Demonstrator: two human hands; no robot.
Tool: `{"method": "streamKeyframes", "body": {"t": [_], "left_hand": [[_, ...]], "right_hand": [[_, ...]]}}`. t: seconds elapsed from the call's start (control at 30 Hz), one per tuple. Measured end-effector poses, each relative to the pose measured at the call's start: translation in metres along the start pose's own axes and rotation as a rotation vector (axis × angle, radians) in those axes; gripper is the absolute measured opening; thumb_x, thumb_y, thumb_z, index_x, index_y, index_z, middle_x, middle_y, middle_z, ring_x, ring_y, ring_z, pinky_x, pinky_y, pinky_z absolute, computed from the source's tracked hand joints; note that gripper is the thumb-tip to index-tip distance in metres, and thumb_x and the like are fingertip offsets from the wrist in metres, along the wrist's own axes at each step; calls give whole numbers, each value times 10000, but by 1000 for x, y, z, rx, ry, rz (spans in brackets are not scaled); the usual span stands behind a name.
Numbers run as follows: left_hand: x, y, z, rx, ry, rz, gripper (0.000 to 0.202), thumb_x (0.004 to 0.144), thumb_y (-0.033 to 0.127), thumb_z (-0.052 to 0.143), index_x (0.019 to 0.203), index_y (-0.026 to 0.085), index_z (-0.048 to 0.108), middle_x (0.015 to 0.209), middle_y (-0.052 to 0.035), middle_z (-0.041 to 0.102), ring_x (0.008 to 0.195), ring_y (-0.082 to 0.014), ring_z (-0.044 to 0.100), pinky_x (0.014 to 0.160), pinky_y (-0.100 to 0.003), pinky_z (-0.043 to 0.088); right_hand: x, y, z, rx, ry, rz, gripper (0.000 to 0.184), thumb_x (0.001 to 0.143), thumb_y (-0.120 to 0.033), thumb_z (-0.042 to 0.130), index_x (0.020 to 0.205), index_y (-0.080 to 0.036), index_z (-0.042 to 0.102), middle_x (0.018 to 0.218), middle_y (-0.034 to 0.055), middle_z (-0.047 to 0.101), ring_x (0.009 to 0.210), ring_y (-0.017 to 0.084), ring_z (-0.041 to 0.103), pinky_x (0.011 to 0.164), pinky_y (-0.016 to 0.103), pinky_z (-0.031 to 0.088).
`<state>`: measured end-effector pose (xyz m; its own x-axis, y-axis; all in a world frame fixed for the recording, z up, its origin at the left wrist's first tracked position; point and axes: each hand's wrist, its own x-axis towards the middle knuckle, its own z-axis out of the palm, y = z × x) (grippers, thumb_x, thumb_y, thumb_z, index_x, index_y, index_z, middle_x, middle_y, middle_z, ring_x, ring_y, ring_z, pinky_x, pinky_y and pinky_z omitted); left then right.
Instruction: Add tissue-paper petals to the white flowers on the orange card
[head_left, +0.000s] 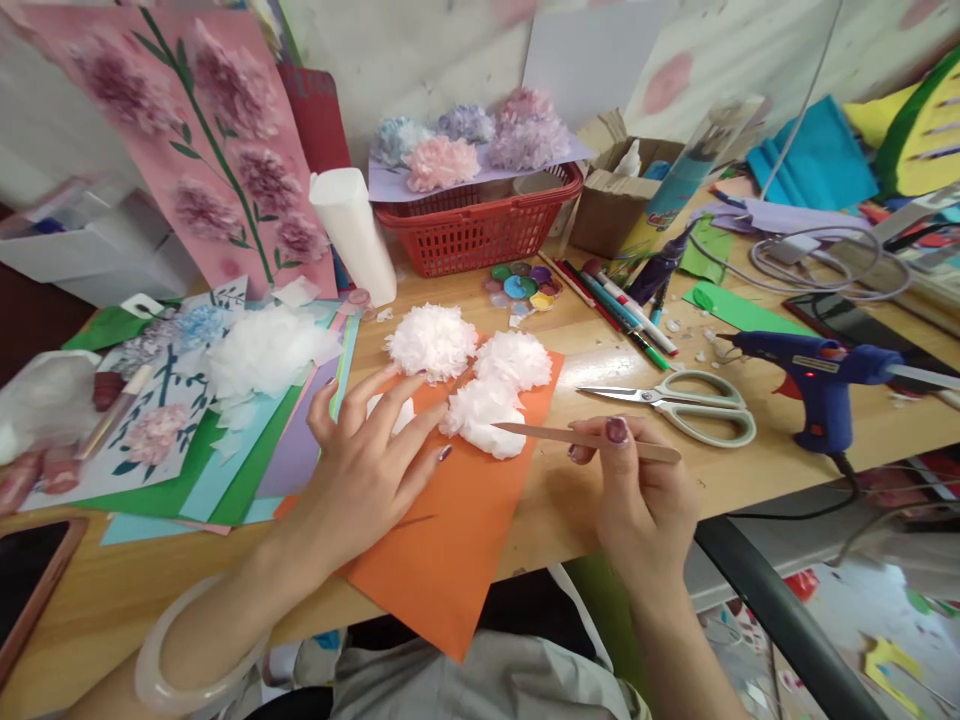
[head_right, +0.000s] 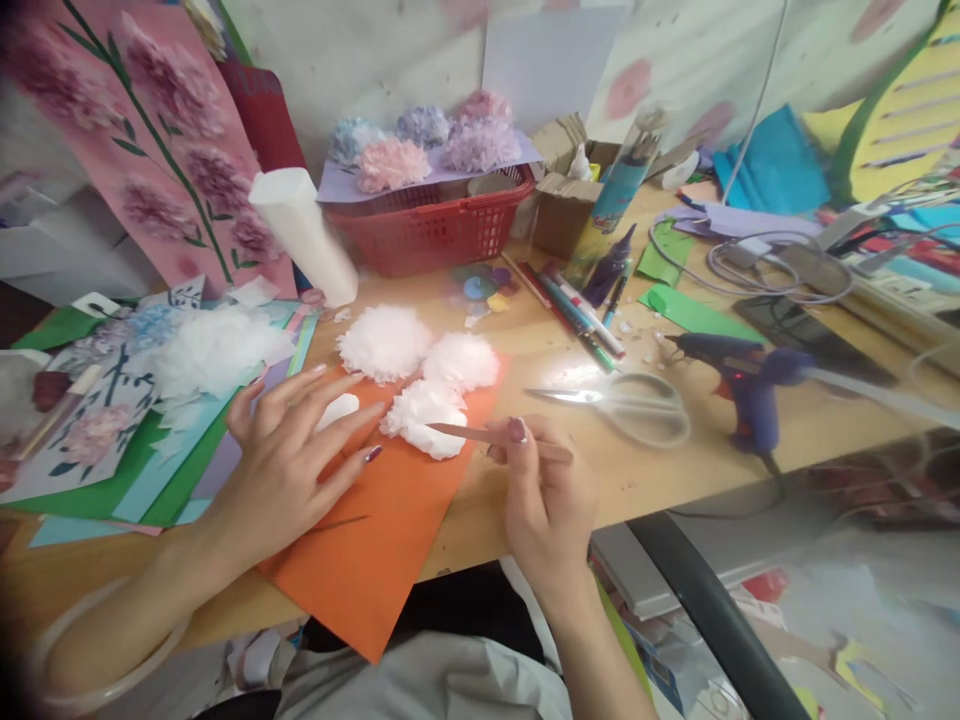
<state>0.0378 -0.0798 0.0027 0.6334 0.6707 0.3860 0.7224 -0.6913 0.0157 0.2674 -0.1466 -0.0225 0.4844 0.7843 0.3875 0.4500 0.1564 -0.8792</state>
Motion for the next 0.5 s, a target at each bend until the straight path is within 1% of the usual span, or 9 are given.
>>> {"method": "streamKeyframes", "body": {"t": [0.1, 0.17, 0.23, 0.27, 0.3, 0.37, 0.4, 0.47, 0.5], "left_hand": [[-8, 0, -3, -70, 16, -5, 285, 1028, 238, 499, 1207, 237, 721, 1229, -95, 747, 1311, -367, 523, 1137, -648, 227], [-15, 2, -3, -89, 4, -3, 294, 1031, 255, 502, 1242, 256, 707, 1184, -63, 775, 1273, -349, 560, 1164, -627, 182], [-25, 9, -2, -83, -32, 31, 330, 1032, 338, 516, 1302, 232, 674, 1216, -74, 772, 1238, -342, 590, 1191, -600, 125], [-31, 14, -2, -79, -57, 47, 395, 1024, 408, 528, 1340, 204, 648, 1258, -97, 757, 1228, -343, 599, 1202, -582, 105], [-38, 21, -2, -76, -75, 75, 499, 1005, 491, 539, 1377, 168, 617, 1297, -127, 738, 1212, -344, 610, 1212, -563, 88], [-51, 37, -2, -88, -102, 57, 744, 948, 652, 536, 1450, 103, 544, 1385, -191, 678, 1225, -360, 607, 1225, -552, 61], [-56, 44, -2, -91, -126, 73, 814, 924, 699, 530, 1459, 85, 535, 1403, -204, 662, 1227, -364, 607, 1232, -542, 46], [-65, 55, -4, -84, -183, 107, 742, 934, 645, 555, 1448, 109, 561, 1423, -177, 655, 1229, -338, 615, 1248, -497, 12], [-67, 57, -4, -78, -199, 110, 662, 948, 577, 576, 1435, 128, 578, 1427, -154, 657, 1229, -320, 618, 1253, -482, 2]], "right_hand": [[2, 2, -4, -31, 118, 6, 387, 1038, -452, 500, 856, -199, 729, 605, -6, 617, 589, 159, 614, 620, 303, 474], [3, 4, -7, -59, 159, 3, 391, 1037, -451, 502, 848, -193, 727, 599, -5, 613, 576, 159, 609, 610, 304, 464], [3, 7, -10, -64, 186, -2, 384, 1039, -437, 503, 843, -192, 724, 608, -4, 617, 580, 158, 612, 613, 303, 463], [3, 7, -10, -58, 196, -1, 377, 1041, -427, 504, 845, -192, 724, 612, -5, 619, 585, 157, 614, 616, 301, 464], [2, 8, -11, -50, 204, 1, 370, 1042, -420, 504, 849, -193, 724, 614, -7, 619, 589, 157, 617, 618, 300, 466], [1, 9, -11, -35, 209, 9, 357, 1043, -409, 507, 856, -198, 726, 614, -11, 618, 594, 155, 619, 623, 298, 469], [1, 9, -10, -26, 205, 14, 350, 1041, -405, 512, 853, -201, 724, 615, -13, 618, 594, 153, 617, 628, 298, 469], [1, 9, -10, -10, 188, 27, 333, 1037, -402, 526, 852, -206, 721, 620, -16, 620, 594, 148, 613, 636, 297, 471], [1, 9, -10, -2, 176, 34, 322, 1034, -402, 532, 859, -209, 721, 624, -18, 622, 593, 146, 611, 638, 296, 473]]}}
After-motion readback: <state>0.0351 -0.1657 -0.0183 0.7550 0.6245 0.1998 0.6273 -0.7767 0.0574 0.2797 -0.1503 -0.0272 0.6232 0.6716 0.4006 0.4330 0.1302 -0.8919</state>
